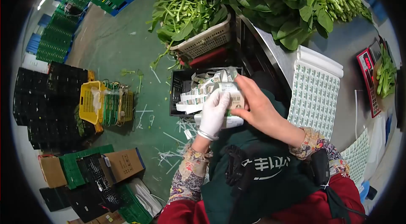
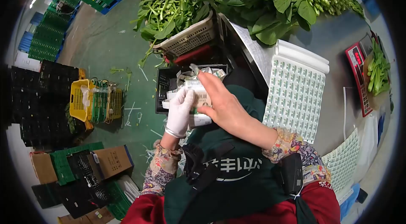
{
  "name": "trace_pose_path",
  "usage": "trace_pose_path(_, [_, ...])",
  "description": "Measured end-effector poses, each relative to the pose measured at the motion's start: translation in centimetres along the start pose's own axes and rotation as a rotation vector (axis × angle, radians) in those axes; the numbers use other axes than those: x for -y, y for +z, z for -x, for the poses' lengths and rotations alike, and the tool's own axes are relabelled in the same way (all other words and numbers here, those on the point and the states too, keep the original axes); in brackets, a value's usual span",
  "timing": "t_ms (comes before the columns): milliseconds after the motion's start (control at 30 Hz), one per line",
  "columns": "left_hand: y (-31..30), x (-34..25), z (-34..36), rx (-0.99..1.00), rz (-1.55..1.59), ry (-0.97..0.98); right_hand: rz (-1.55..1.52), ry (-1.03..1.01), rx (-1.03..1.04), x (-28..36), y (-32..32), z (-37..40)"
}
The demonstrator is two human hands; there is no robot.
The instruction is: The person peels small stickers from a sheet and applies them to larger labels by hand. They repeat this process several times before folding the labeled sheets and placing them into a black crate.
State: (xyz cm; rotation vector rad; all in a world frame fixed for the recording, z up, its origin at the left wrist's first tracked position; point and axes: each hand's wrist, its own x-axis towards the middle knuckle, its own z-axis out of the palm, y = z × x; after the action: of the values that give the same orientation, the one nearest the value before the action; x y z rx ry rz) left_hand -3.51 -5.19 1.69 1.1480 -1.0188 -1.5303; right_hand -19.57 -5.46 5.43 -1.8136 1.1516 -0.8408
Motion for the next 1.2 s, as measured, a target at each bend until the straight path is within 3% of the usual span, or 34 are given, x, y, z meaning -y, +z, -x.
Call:
trace_pose_path(67, [0.1, -1.0, 1.3, 0.073, 0.022, -0.02, -0.231, 0.093, -0.066, 0.1, -0.6, -0.6])
trace_pose_path(133, [-1.8, 0.7, 1.8, 0.205, -0.139, -0.321, -0.58, 0.052, -0.316, -1.7, -0.6, -1.8])
trace_pose_path(167, [-2.4, 3.5, 2.0, 0.142, -0.057, -0.222, -0.474, 0.092, -0.334, -1.9, -1.3, -2.1])
trace_pose_path(200, [-2.4, 3.7, 2.3, 0.027, 0.072, -0.3, -0.371, 0.135, -0.346, -2.0, -1.7, -2.0])
trace_pose_path(267, [-2.7, 3.3, 2.0, -0.037, -0.115, -0.174, -0.21, 0.124, -0.178, -2.1, -0.9, -1.1])
trace_pose_path(300, [-1.9, 2.7, 2.0, -0.122, 0.071, -0.226, -0.352, 0.222, -0.045, -1.6, -0.2, -0.3])
trace_pose_path(333, [-1.9, 2.7, 1.8, -0.131, 0.016, -0.176, -0.489, 0.317, 0.084, -1.1, 0.3, 0.2])
trace_pose_path(433, [-1.5, 2.7, 1.4, -0.147, -0.101, -0.054, -0.407, 0.331, 0.164, -1.5, 1.2, 0.6])
trace_pose_path(533, [-0.6, 1.7, 2.0, -0.133, -0.303, 0.083, 0.089, 0.128, 0.131, -2.9, 1.2, 0.7])
trace_pose_path(567, [-2.0, 2.3, 1.6, -0.052, -0.124, -0.143, 0.002, 0.187, 0.107, -3.3, 1.0, 0.4])
trace_pose_path(600, [-1.6, 0.9, 1.7, 0.074, 0.049, -0.08, -0.098, 0.231, 0.077, -2.6, 0.1, 0.1])
trace_pose_path(667, [-2.4, 2.9, 2.6, 0.232, -0.081, -0.147, -0.513, 0.329, -0.103, -1.9, -1.3, -1.2])
trace_pose_path(733, [-2.1, 3.9, 3.0, 0.132, -0.015, -0.315, -0.555, 0.33, -0.207, -3.0, -1.4, -1.7])
trace_pose_path(767, [-2.3, 4.1, 2.9, 0.038, 0.031, -0.277, -0.425, 0.27, -0.233, -3.9, -0.8, -1.4])
trace_pose_path(833, [-2.4, 4.1, 2.4, -0.072, 0.084, -0.236, -0.467, 0.316, -0.227, -3.4, 0.1, -0.9])
trace_pose_path(867, [-2.2, 4.1, 2.4, -0.086, 0.07, -0.213, -0.455, 0.437, -0.056, -3.0, -0.1, -0.5])
trace_pose_path(967, [-1.7, 4.3, 2.1, -0.165, 0.017, -0.185, -0.501, 0.471, 0.014, -2.6, 1.2, 0.0])
trace_pose_path(1067, [-1.4, 4.1, 2.3, -0.128, -0.127, -0.134, -0.449, 0.433, -0.015, -2.9, 1.8, 0.2])
trace_pose_path(1200, [-1.3, 3.9, 2.3, -0.073, -0.055, -0.152, 0.029, 0.214, -0.065, -4.5, 1.6, 0.3])
